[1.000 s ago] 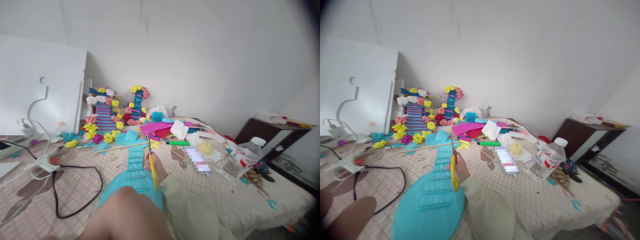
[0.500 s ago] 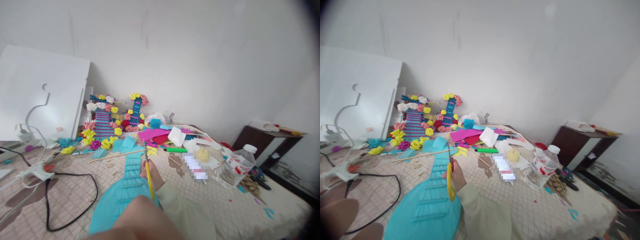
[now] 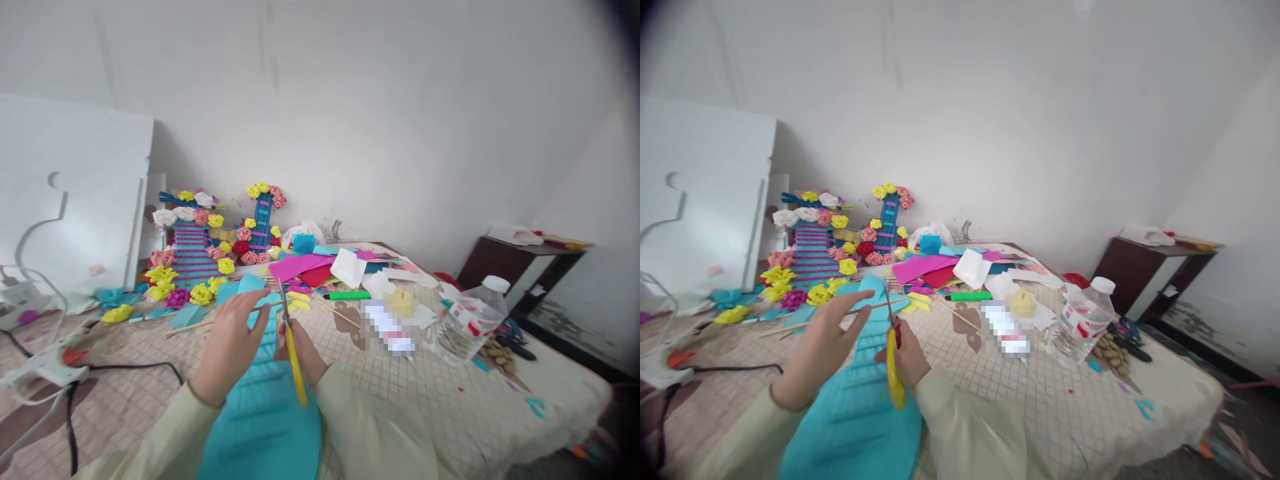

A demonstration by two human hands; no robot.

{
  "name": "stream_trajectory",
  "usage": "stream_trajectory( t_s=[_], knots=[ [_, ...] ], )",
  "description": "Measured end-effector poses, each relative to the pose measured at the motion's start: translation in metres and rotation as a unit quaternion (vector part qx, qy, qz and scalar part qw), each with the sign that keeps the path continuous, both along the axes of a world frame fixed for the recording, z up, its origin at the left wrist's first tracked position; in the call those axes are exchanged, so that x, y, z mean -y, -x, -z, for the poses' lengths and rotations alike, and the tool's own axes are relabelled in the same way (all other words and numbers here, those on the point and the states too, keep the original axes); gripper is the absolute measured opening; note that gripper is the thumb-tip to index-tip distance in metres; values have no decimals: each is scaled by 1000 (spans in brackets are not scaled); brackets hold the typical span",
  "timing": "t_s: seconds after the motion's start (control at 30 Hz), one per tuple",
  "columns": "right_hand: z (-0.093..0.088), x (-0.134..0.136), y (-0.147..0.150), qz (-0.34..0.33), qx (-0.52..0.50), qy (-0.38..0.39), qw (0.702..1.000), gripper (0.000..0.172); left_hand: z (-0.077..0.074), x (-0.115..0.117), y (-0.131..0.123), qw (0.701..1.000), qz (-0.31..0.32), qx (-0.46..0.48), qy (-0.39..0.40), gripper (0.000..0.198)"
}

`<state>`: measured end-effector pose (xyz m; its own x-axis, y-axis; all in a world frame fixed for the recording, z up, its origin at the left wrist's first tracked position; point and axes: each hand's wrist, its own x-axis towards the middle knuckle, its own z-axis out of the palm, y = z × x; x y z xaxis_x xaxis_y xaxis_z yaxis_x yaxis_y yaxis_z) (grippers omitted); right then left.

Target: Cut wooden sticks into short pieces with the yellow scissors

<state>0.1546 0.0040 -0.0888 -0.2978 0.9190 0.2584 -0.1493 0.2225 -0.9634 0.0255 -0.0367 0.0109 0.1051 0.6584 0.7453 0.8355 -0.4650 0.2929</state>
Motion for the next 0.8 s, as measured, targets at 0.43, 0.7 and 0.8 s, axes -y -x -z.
stream_trajectory(
  t_s=[0.43, 0.7, 0.8],
  knots=[
    [-1, -1, -8, 107, 126, -155, 974, 39, 28, -13, 10, 992, 36, -124, 6, 25],
    [3, -6, -16, 134, 133, -175, 966, 41, 18, -21, 4, 987, 87, -133, 25, 21],
    [3, -9, -14, 138, 140, -186, 963, 40, 17, -24, 8, 985, 100, -136, 29, 19]
  ],
)
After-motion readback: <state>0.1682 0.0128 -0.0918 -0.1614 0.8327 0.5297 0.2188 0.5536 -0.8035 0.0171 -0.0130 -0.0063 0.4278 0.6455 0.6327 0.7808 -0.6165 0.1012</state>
